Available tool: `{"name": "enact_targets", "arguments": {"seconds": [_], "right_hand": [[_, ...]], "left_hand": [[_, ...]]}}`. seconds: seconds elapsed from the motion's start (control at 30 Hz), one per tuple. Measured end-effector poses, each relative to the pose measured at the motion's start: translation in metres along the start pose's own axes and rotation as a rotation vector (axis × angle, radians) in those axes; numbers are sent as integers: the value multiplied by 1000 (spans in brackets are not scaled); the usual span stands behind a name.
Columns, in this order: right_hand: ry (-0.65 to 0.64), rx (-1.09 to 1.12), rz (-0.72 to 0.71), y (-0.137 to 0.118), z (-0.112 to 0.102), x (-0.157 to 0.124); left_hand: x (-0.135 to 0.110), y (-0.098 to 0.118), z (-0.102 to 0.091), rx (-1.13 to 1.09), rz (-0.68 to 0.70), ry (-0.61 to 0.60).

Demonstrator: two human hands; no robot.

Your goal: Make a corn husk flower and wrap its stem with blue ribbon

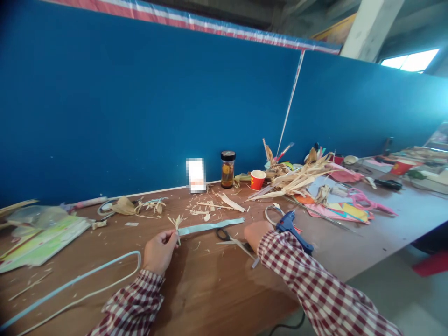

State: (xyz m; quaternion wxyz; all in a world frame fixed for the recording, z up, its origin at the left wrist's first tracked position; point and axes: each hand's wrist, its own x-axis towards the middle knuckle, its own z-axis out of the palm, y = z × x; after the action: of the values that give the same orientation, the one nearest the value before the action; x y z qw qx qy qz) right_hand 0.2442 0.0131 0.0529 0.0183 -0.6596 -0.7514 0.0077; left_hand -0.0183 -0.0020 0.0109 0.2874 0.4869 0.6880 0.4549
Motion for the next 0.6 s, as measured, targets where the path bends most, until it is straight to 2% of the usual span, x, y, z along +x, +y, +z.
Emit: {"name": "enact_targets", "arguments": {"seconds": [0.1, 0.17, 0.3, 0.37, 0.43, 0.47, 0.53, 0.6], "right_hand": [[-100, -78, 22, 8, -11, 10], [-119, -105, 32, 6, -19, 14], [-77, -74, -40, -20, -27, 13], [-26, 27, -169, -44, -23, 12], [91, 341, -387, -71, -12, 13], [122, 448, -444, -83, -5, 14], [163, 599, -450, -102, 10, 19], [123, 716, -418, -114, 22, 23]], "left_hand": [[1, -2, 0, -9, -6, 5], [1, -3, 0, 0, -3, 5], [-2, 0, 2, 18, 22, -13], [-5, 1, 4, 15, 37, -26], [-7, 1, 7, 9, 53, -42], [-8, 1, 8, 5, 65, -52], [-10, 0, 9, -5, 97, -69], [-11, -1, 11, -13, 112, -70]]}}
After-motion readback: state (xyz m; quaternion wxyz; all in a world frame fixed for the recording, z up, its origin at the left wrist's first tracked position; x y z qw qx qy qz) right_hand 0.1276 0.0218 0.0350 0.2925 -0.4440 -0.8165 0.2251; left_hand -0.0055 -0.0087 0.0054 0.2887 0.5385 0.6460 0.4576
